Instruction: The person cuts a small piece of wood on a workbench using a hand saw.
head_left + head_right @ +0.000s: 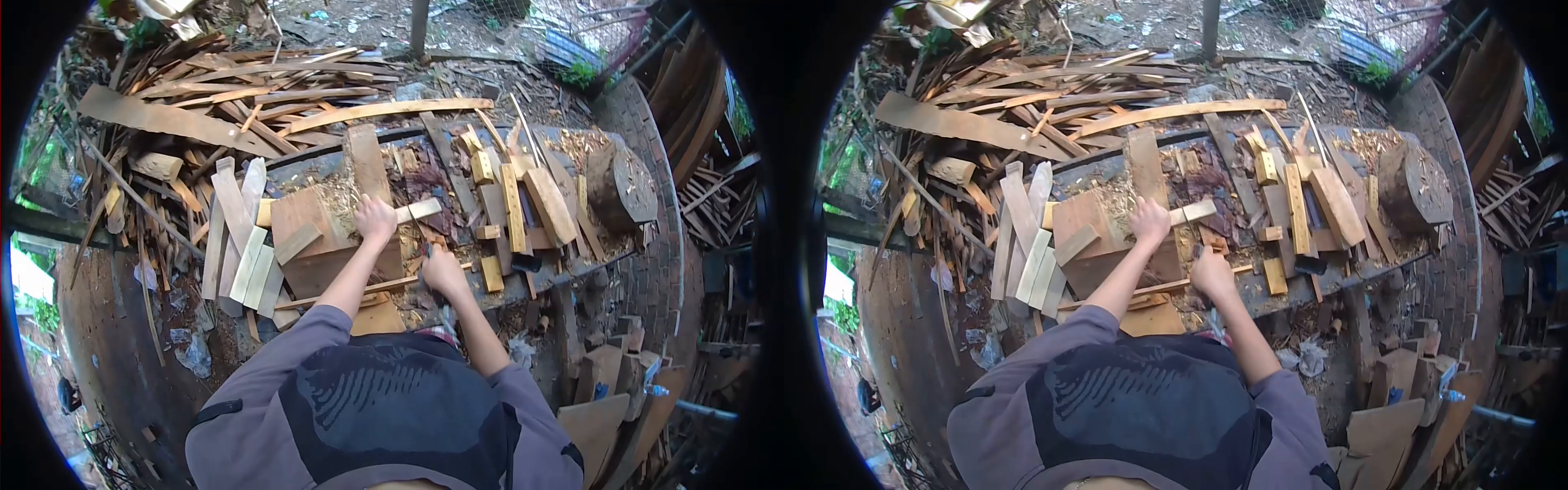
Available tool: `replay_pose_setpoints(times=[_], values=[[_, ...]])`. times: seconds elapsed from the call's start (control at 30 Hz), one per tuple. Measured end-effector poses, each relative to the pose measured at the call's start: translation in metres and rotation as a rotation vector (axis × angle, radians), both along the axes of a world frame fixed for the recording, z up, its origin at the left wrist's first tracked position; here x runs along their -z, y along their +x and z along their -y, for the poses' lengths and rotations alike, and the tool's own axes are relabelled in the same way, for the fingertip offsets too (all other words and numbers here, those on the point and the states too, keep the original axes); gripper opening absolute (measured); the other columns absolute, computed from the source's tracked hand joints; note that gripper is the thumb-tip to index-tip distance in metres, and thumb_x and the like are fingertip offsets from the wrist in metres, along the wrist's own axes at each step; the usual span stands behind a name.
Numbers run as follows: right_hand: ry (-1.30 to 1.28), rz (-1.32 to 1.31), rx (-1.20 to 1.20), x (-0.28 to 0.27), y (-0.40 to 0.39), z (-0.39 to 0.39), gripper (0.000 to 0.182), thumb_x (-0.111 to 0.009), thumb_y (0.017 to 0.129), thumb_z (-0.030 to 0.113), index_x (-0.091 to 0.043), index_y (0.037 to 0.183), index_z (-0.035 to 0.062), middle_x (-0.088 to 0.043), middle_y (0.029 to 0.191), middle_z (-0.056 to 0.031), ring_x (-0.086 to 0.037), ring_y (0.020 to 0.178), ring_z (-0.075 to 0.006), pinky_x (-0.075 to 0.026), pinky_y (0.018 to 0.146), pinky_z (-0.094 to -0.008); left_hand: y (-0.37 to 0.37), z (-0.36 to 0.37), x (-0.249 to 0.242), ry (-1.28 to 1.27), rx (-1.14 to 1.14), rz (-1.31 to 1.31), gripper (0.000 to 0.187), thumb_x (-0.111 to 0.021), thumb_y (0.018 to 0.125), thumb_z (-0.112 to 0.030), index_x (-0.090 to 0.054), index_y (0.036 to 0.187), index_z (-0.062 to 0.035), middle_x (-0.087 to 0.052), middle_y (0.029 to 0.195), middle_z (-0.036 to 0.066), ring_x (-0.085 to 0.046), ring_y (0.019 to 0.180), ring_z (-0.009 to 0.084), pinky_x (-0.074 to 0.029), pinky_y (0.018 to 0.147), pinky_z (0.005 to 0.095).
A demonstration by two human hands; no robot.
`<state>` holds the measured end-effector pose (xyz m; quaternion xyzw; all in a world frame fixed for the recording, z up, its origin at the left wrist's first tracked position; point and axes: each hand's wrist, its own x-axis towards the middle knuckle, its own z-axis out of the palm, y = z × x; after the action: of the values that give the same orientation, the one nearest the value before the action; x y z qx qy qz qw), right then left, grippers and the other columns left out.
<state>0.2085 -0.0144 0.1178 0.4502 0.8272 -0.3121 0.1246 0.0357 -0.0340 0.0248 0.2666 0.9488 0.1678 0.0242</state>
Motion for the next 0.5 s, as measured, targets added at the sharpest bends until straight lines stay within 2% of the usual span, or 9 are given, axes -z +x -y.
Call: replay_pose_setpoints(times=[0.33, 0.5], values=[[0.053, 0.005, 0.021, 0.016, -0.052, -0.018, 0.03, -0.044, 0.088, 0.016, -0.052, 0.106, -0.006, -0.061, 0.107, -0.0307, -0.06, 0.102, -0.0419, -0.049, 0.088, -0.0485, -0.007, -0.004, 0.005, -0.028, -0.031, -0.015, 0.029, -0.047, 0.079, -0.018, -0.066, 0.089, 0.001, -0.059, 0.101, 0.017, -0.059, 0.098, 0.0329, -0.046, 0.085, 0.0438], [0.012, 0.088, -0.023, 0.003, -0.032, -0.009, 0.032, -0.046, 0.087, 0.016, -0.051, 0.111, -0.0049, -0.059, 0.112, -0.0295, -0.059, 0.106, -0.0406, -0.049, 0.089, -0.047, -0.003, -0.013, 0.002, -0.016, -0.063, -0.015, 0.03, -0.048, 0.08, -0.019, -0.064, 0.093, 0.0025, -0.057, 0.104, 0.019, -0.058, 0.098, 0.0342, -0.045, 0.084, 0.0457]])
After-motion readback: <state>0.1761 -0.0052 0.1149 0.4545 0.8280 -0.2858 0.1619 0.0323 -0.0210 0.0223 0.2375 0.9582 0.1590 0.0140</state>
